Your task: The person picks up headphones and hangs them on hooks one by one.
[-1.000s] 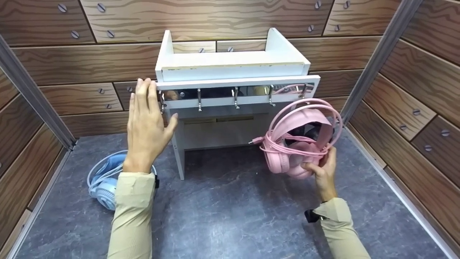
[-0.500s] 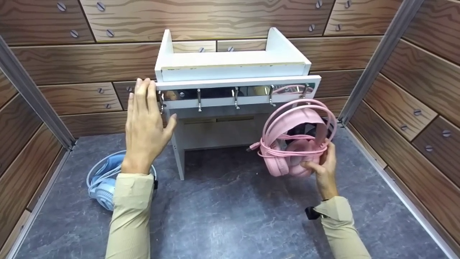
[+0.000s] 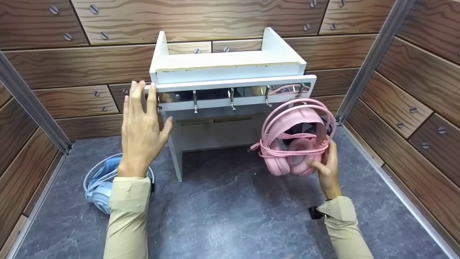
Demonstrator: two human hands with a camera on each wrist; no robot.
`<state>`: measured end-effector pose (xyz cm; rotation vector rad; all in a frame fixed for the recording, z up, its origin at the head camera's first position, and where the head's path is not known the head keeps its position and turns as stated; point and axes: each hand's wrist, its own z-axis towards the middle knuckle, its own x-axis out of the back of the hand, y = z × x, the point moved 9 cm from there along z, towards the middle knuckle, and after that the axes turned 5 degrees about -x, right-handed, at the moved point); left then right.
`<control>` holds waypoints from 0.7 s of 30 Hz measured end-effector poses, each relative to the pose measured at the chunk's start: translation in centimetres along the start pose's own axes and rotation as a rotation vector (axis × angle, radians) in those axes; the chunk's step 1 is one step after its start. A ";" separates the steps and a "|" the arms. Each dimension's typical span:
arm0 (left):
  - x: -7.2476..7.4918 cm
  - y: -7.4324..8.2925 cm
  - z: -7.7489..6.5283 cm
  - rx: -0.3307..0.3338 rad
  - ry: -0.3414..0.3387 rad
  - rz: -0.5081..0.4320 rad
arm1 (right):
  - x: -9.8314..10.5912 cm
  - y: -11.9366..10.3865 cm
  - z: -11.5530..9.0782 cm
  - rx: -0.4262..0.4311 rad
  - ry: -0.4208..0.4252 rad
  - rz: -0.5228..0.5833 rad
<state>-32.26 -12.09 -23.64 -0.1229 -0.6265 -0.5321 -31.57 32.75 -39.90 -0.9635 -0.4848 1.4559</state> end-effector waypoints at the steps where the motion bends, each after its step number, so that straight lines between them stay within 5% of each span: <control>1: 0.0 0.0 0.0 0.005 -0.001 -0.006 | 0.0 -0.1 0.0 0.011 -0.009 0.031; 6: 0.0 -0.1 -0.1 0.026 -0.006 -0.027 | 0.4 -0.3 0.2 0.007 0.001 0.181; 14: 0.0 -0.1 -0.2 0.037 -0.001 -0.031 | 1.0 0.0 0.2 -0.048 0.019 0.225; 21: 0.0 -0.1 0.0 0.030 0.005 -0.026 | 2.4 0.4 0.9 -0.126 0.156 0.225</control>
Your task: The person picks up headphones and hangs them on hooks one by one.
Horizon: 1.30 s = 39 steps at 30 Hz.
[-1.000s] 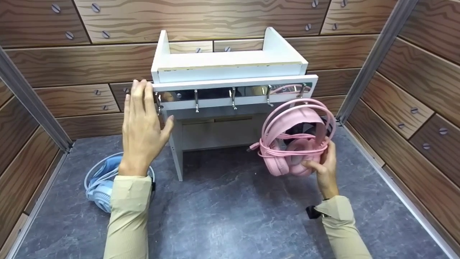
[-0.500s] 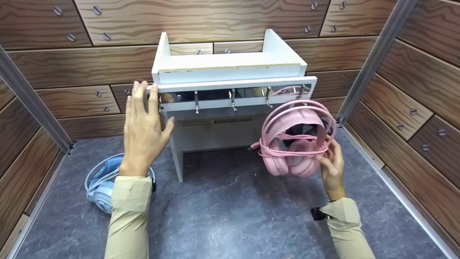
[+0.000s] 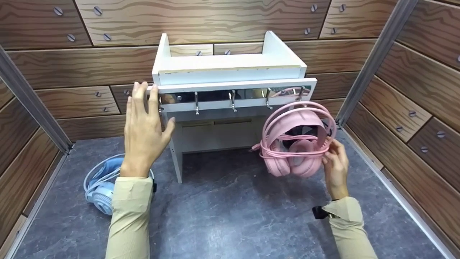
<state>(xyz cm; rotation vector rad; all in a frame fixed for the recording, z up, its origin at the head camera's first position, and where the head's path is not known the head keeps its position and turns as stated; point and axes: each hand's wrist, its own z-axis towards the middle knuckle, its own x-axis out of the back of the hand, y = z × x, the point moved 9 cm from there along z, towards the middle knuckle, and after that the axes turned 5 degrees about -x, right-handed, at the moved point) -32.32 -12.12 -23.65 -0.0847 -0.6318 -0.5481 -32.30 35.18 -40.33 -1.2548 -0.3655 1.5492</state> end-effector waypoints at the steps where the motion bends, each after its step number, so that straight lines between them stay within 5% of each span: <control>1: 0.0 0.0 0.0 0.001 0.002 -0.002 | 0.3 0.1 0.1 -0.014 0.027 -0.010; 18: -0.1 0.1 0.1 0.001 -0.002 -0.007 | 2.8 0.6 0.8 -0.134 0.222 -0.205; 28: 0.0 -0.1 0.0 -0.002 0.004 0.013 | 4.6 1.3 0.9 -0.232 0.348 -0.553; 39: 0.0 0.0 0.0 -0.013 0.010 0.014 | 5.1 1.7 1.0 -0.281 0.380 -0.613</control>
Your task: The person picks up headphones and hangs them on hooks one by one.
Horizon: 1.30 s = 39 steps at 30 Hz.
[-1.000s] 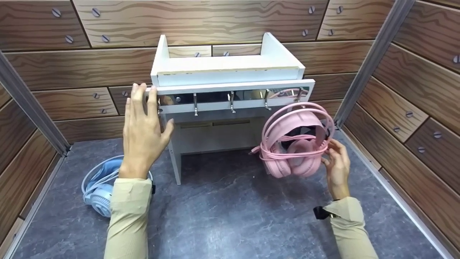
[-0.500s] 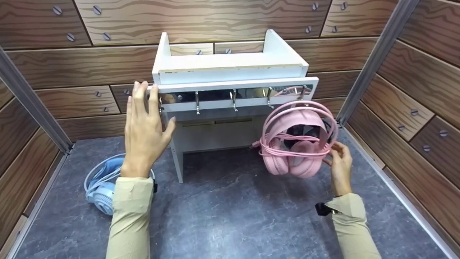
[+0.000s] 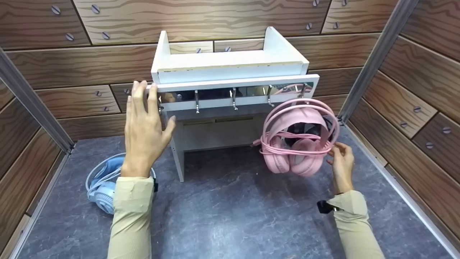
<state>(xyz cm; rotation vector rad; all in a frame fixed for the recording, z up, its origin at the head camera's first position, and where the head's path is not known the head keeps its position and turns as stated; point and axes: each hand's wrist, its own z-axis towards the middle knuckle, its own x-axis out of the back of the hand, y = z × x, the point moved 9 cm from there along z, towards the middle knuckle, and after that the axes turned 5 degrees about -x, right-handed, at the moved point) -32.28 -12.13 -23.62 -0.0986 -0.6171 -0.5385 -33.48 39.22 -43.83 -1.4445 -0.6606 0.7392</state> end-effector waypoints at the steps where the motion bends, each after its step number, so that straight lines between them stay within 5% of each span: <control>1: 0.0 0.0 0.0 0.000 0.002 0.000 | -0.1 -0.1 0.1 0.001 0.001 -0.004; 39: 0.0 0.0 0.1 0.014 0.001 0.004 | -0.3 0.3 1.3 -0.029 -0.013 -0.296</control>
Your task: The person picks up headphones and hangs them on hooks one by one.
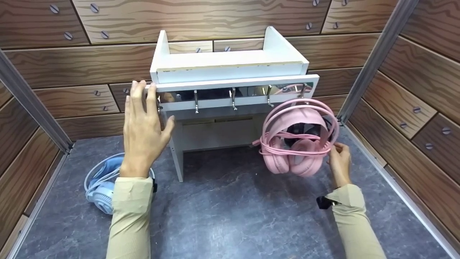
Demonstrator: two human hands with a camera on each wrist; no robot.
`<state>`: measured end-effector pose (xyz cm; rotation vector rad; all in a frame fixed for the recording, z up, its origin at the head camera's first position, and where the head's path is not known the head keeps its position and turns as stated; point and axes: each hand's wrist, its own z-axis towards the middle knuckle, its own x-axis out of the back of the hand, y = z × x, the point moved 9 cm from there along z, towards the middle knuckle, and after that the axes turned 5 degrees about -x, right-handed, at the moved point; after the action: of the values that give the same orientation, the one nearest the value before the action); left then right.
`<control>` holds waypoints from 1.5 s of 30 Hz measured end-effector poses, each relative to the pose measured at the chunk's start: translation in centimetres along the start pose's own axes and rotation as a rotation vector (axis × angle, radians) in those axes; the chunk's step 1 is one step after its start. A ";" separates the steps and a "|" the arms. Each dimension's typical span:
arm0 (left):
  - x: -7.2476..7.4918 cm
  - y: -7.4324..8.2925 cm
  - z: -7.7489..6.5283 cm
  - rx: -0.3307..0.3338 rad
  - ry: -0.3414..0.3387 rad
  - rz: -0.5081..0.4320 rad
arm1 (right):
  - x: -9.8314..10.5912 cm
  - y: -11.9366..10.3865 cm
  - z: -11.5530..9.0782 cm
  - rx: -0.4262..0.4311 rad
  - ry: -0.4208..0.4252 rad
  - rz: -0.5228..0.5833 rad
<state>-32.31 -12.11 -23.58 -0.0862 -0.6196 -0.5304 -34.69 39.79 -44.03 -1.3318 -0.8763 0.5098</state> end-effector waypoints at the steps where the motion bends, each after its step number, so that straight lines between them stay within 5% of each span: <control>1: 0.0 0.0 0.0 0.001 -0.001 0.000 | 0.0 0.0 0.0 0.001 -0.002 -0.002; 45: 0.3 -0.3 -0.2 0.005 0.015 -0.004 | -1.3 1.9 1.4 0.042 -0.026 -0.029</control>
<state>-32.15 -12.54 -23.56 -0.0765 -0.6063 -0.5326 -36.30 40.08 -46.20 -1.2748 -0.9005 0.5212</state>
